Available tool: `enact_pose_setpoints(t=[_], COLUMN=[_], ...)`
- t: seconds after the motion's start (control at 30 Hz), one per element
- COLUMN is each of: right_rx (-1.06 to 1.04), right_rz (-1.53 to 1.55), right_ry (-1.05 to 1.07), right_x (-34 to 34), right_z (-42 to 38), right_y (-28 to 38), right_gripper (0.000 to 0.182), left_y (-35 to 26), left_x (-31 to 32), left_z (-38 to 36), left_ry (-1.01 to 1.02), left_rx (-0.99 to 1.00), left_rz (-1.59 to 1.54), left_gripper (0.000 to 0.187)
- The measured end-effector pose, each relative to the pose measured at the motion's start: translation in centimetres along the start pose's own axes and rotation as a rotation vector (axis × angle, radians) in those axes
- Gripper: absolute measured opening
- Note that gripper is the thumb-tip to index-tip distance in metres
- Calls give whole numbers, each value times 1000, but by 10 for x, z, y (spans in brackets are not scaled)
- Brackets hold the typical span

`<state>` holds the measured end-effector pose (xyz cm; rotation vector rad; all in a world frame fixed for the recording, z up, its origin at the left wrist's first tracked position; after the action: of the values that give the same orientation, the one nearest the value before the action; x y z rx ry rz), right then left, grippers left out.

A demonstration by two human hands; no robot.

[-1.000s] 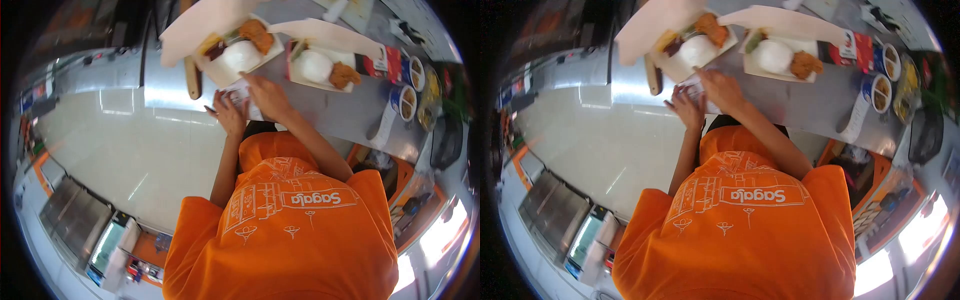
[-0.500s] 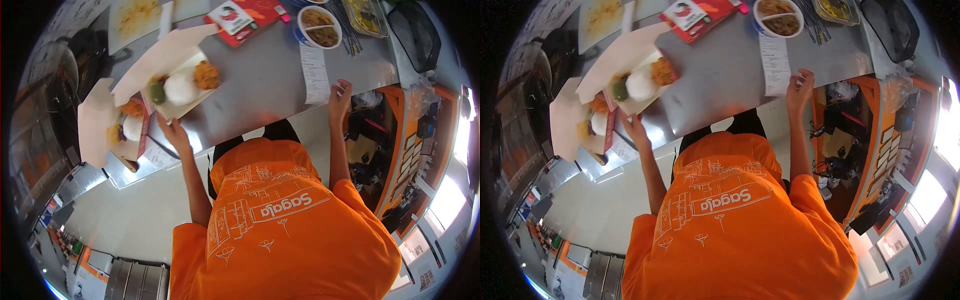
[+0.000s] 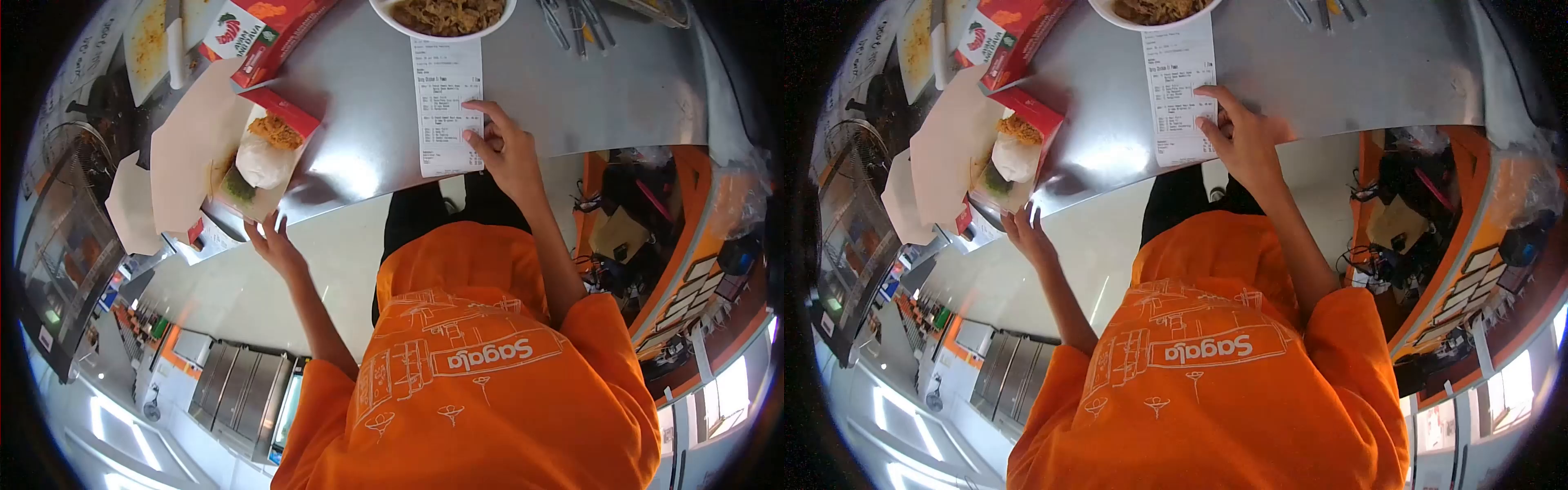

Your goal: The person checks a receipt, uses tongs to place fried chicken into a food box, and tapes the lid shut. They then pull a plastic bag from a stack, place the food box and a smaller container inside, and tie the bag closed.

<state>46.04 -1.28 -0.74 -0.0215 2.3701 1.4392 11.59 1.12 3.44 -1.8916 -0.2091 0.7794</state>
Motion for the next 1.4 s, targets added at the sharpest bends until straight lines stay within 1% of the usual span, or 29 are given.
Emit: enact_pose_setpoints(t=[0.1, 0.13, 0.17, 0.2, 0.23, 0.27, 0.3, 0.33, 0.43, 0.47, 0.53, 0.63, 0.8, 0.83, 0.9, 0.93, 1.03, 1.13, 1.23, 1.33, 1.4], right_rx=[-13, -24, -27, -29, -33, -53, -71, -87, -106, -136, -197, -208, -168, -163, -145, -140, -240, -77, 10, -67, -64], right_rz=[-29, -39, -49, -59, -70, -99, -127, -155, -206, -253, -344, -403, -536, -551, -539, -532, -490, -397, -394, -431, -349], right_ry=[-12, -25, -34, -42, -49, -50, -55, -63, -85, -106, -146, -184, -174, -172, -177, -180, -291, -303, -275, -209, -198], right_x=[3, 4, 5, 6, 7, 7, 6, 7, 6, 6, 8, 13, 18, 19, 20, 21, 22, 19, 17, 15, 13], right_z=[0, -1, -1, -3, -5, -6, -7, -10, -18, -21, -28, -35, -43, -44, -45, -44, -41, -38, -37, -36, -35], right_y=[1, 1, 1, 2, 3, 5, 6, 7, 6, 3, -3, -3, 2, 3, 3, 4, -2, 8, 8, 6, 11], right_gripper=[29, 27, 28, 28, 28, 29, 30, 31, 32, 33, 33, 32, 33, 34, 34, 35, 34, 33, 32, 30, 25], left_y=[4, 3, 16, 15, -3, -11, -4, -4, -2, 0, -2, 4, 13, 13, 14, 13, 11, 9, 8, 6, 6], left_x=[14, 26, 34, 56, 82, 104, 121, 133, 155, 157, 158, 158, 157, 157, 157, 157, 157, 155, 155, 153, 153], left_z=[-42, -55, -62, -74, -85, -90, -94, -95, -91, -86, -78, -72, -68, -68, -68, -68, -66, -66, -65, -66, -65], left_ry=[-471, -363, -209, -46, 246, 476, 519, 584, 614, 608, 626, 628, 587, 591, 597, 606, 612, 625, 599, 602, 603], left_rx=[424, 512, 658, 728, 693, 693, 810, 872, 1102, 1138, 1165, 1172, 1220, 1223, 1226, 1224, 1222, 1208, 1244, 1235, 1230], left_rz=[445, 463, 453, 521, 523, 493, 501, 550, 706, 728, 697, 667, 609, 604, 598, 592, 581, 564, 551, 538, 527], left_gripper=[42, 44, 45, 42, 34, 26, 25, 29, 33, 35, 35, 36, 34, 36, 39, 37, 32, 29, 33, 31, 29])
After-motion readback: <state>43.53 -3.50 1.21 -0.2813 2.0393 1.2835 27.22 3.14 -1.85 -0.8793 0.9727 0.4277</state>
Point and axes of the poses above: each hand's wrist, its own z-axis towards the middle knuckle, its own x-axis out of the palm, y = z × x, the point moved 2 cm from there along z, towards the middle knuckle, and after that the axes turned 6 degrees about -y, right-handed, at the moved point
